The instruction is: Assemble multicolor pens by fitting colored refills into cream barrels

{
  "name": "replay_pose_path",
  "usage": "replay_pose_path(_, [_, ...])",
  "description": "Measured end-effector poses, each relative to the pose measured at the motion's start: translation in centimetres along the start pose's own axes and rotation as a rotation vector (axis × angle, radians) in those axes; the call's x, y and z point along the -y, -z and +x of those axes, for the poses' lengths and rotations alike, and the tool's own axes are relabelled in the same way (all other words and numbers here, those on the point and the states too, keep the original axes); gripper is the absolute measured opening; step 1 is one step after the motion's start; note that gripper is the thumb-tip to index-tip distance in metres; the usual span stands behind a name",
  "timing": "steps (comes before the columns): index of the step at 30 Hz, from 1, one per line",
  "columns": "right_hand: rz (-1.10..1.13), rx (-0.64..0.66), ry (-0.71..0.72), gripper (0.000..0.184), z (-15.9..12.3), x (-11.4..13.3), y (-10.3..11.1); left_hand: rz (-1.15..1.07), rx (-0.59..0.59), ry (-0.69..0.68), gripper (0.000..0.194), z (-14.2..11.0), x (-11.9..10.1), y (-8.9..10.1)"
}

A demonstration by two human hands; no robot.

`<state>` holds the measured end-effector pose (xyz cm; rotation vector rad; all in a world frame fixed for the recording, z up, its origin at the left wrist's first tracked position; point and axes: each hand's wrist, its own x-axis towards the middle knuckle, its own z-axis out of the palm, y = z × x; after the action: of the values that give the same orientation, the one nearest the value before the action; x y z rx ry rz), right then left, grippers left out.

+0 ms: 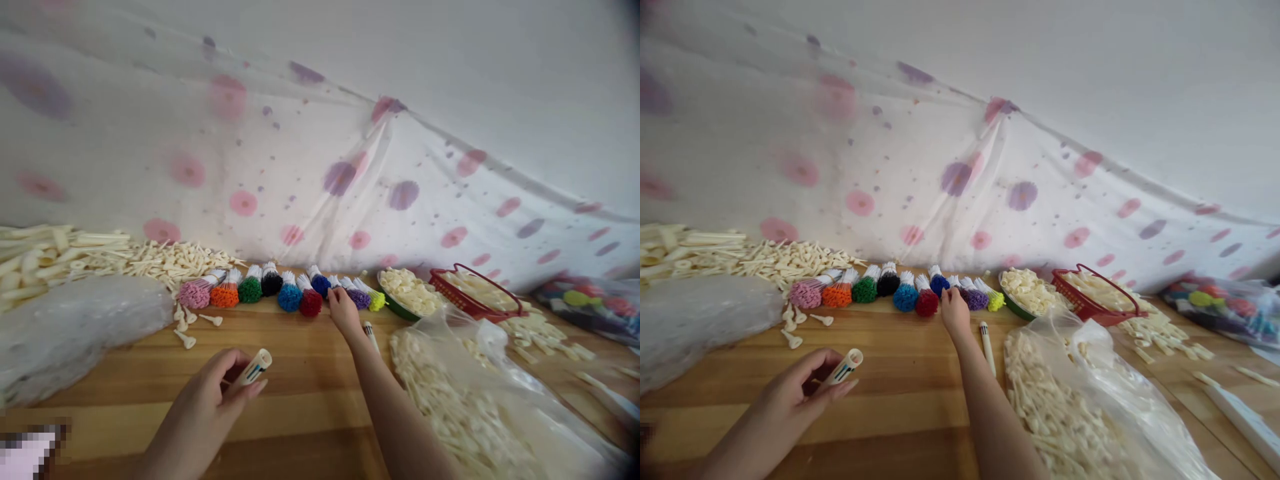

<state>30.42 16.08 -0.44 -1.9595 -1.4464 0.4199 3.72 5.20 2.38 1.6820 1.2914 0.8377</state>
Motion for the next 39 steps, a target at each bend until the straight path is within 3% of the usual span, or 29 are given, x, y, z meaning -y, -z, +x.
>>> replay_pose_path(9, [-0.302, 0.210, 0.009, 0.027, 0.8, 2.6, -0.2, -0.032, 0.002, -0.017, 0.010, 0.3, 0.5, -0.1])
replay_pose_path(17, [-0.136, 0.353, 0.016, 0.026, 2.3, 1.4, 0.3, -0.030, -0.015, 0.004, 0.012, 0.4, 0.7, 0.0])
replay_pose_path(30, [0.414, 0.326, -0.068, 0.024, -1.0, -0.8, -0.6, -0.035, -0.008, -0.026, 0.008, 0.2, 0.6, -0.3])
replay_pose_path(39, [0.373, 0.253, -0.136, 0.025, -0.6, -0.8, 0.0, -0.009, 0.005, -0.017, 0.010, 0.2, 0.3, -0.1])
